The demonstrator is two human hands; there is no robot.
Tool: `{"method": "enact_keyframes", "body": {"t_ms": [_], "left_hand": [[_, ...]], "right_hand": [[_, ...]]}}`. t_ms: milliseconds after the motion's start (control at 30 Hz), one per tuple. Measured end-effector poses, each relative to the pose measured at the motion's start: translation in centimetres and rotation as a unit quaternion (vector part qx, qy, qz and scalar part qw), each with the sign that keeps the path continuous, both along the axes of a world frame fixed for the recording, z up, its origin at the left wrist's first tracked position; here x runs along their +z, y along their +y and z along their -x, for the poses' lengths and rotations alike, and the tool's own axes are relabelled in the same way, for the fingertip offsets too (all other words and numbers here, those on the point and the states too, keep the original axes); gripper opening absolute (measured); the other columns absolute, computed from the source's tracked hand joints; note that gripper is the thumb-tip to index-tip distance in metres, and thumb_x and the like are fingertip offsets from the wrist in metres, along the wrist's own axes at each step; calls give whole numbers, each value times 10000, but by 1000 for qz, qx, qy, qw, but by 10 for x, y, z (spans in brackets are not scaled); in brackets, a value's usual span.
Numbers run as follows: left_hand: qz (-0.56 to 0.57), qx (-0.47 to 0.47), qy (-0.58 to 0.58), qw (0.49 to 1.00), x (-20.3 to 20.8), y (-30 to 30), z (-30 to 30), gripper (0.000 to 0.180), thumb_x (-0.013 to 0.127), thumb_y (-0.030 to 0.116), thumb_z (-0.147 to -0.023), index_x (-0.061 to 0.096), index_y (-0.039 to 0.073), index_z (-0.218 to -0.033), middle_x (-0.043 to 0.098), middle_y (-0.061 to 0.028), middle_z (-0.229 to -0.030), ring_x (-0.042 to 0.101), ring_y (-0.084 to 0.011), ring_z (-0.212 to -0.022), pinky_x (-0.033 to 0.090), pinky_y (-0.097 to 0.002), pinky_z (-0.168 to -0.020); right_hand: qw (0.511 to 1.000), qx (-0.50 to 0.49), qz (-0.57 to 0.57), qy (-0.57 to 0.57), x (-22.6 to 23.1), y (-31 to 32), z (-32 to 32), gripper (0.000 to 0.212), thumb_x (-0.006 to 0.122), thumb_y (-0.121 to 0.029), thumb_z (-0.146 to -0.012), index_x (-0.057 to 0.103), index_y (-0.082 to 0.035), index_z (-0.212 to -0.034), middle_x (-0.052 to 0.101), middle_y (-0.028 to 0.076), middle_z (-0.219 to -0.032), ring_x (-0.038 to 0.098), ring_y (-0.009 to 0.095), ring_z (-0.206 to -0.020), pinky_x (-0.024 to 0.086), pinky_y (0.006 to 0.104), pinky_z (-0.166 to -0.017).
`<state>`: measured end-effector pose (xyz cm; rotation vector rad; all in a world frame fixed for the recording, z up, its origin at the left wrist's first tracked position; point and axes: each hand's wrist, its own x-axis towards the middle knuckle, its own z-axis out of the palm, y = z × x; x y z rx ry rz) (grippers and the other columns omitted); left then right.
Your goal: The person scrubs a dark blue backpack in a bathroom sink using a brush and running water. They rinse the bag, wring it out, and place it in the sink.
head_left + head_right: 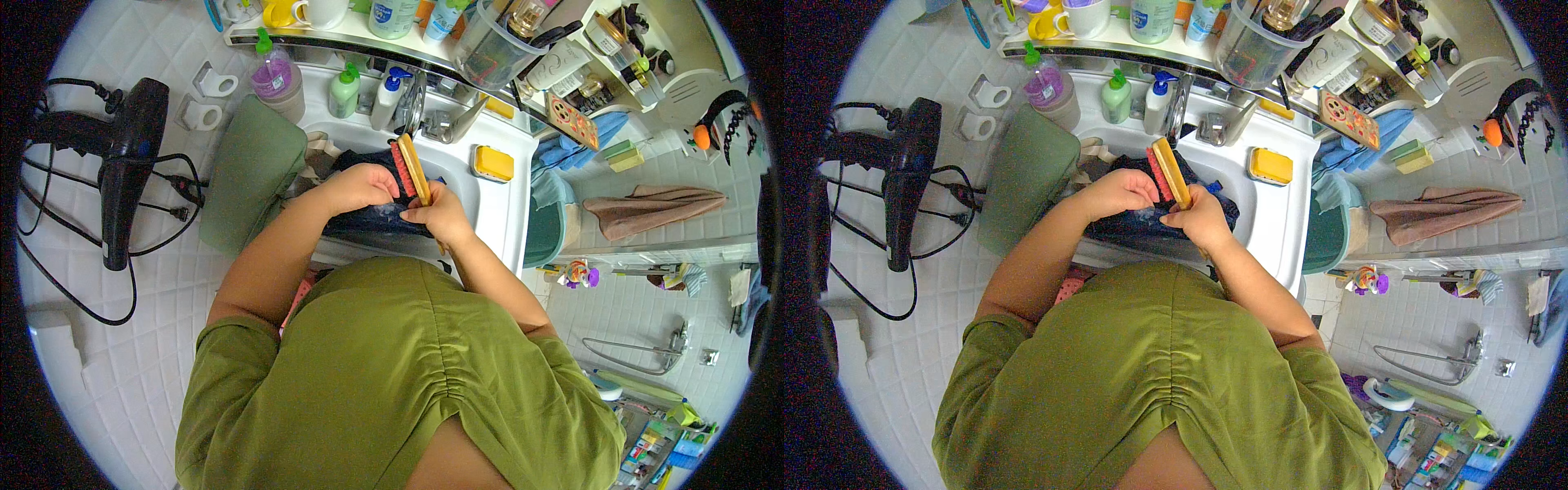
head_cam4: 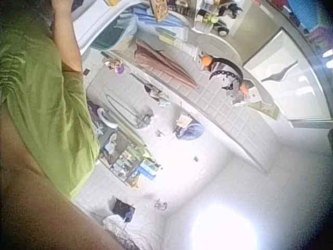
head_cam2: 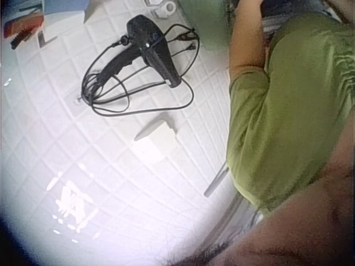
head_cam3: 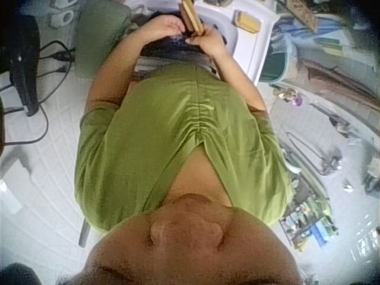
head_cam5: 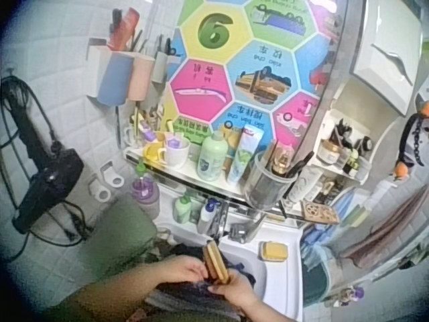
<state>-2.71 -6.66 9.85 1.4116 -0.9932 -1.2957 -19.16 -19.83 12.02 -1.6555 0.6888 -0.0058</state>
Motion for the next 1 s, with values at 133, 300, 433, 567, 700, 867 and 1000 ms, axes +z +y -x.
{"method": "enact_keyframes", "body": {"t_ms": [133,300,433,567,700,867,1000], "left_hand": [[13,7,14,1000,-2,1,-2,163,619,42,-750,619,15,-910,631,-19,-848,573,-99,-805,457,-240,-746],[5,11,-33,999,-4,-2,2,153,618,52,-739,626,16,-887,633,-22,-844,575,-105,-798,457,-246,-751],[-13,16,4,1000,1,-2,1,149,624,43,-733,628,19,-881,631,-19,-846,571,-103,-800,453,-244,-750],[-9,41,26,999,0,-1,2,155,626,36,-728,626,18,-882,630,-21,-847,572,-105,-802,453,-246,-750],[-2,22,10,1000,-1,-1,2,156,626,37,-732,625,17,-887,630,-24,-850,575,-108,-809,455,-247,-759],[-15,28,32,999,-2,1,0,179,613,20,-724,617,12,-903,630,-26,-855,577,-107,-812,457,-246,-760],[-2,12,15,1000,-5,-1,2,207,595,3,-709,612,5,-916,630,-35,-865,584,-117,-821,459,-249,-772]], "right_hand": [[1000,1,-3,-2,-5,-2,1,356,764,26,-627,561,-14,-916,600,32,-774,574,133,-705,482,259,-673],[1000,0,0,-8,-5,-1,0,362,765,31,-623,558,-12,-917,600,35,-772,575,133,-708,485,260,-671],[1000,1,3,-7,-5,-2,1,366,765,32,-622,557,-12,-920,599,35,-774,576,132,-712,486,261,-672],[1000,4,6,-10,-7,-3,1,366,763,27,-627,555,-12,-926,600,38,-777,577,135,-716,488,265,-675],[1000,13,16,-3,-9,-4,1,362,764,20,-630,557,-10,-925,601,39,-778,578,138,-715,487,268,-679],[1000,12,11,-7,-12,-5,1,364,769,11,-626,561,-10,-924,602,36,-777,580,137,-711,487,266,-676],[1000,12,16,-5,-12,-5,0,366,771,10,-624,562,-12,-923,600,36,-776,578,132,-710,486,263,-672]]}}
